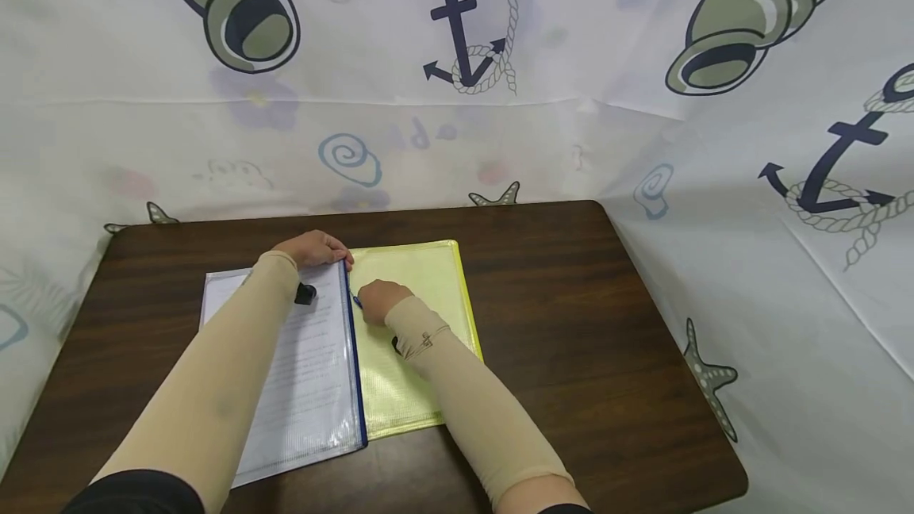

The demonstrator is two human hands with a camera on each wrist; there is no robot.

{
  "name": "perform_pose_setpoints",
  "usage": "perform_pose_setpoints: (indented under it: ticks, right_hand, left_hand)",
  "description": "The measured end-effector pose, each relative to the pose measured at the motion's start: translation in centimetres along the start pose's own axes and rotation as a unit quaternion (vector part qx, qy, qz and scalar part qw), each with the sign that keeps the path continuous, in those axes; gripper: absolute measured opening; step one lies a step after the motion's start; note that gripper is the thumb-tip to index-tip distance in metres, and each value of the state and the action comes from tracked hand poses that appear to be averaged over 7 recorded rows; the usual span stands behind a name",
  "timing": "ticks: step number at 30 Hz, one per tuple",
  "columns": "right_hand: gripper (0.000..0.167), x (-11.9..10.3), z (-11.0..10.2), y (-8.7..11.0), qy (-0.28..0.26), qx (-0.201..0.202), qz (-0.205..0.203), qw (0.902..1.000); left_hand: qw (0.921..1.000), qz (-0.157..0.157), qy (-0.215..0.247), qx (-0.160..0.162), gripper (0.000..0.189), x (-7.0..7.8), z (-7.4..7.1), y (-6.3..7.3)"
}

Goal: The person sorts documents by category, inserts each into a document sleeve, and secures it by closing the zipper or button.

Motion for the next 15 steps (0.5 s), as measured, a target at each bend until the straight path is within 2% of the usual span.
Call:
perform_pose_setpoints:
  ticks: [3, 7, 11, 15]
  right_hand:
    - [0.014, -0.17, 0.06, 0.34, 0.003, 0.004, 0.005, 1.0000]
    - [0.014, 0.10, 0.08, 0.31, -0.011, 0.001, 0.010, 0.9999]
    - [0.014, 0.16, 0.18, 0.36, -0.033, -0.007, -0.007, 0.9994]
    - [0.015, 0.05, 0.59, 0.87, -0.046, -0.021, -0.027, 0.9983]
  left_hand:
    - [0.9998, 0.009, -0.015, 0.009, 0.028, 0.26, -0.07, -0.04]
    - [0.9998, 0.014, -0.007, 0.010, 0.028, 0.39, -0.07, -0.10]
    - [0.9998, 0.004, 0.017, 0.004, 0.028, 0.12, 0.04, -0.08]
    - [0.9998, 0.002, 0.020, 0.000, 0.029, 0.05, 0.21, 0.04]
Point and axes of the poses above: each hand's wrist, its own y-axis away from the middle knuckle, its own z-axis out of the palm, x = y × z, the point moved 8 cm from there along -y, towards the middle knuckle, and after that the axes turned 9 degrees about -x, right-handed, at the moved point
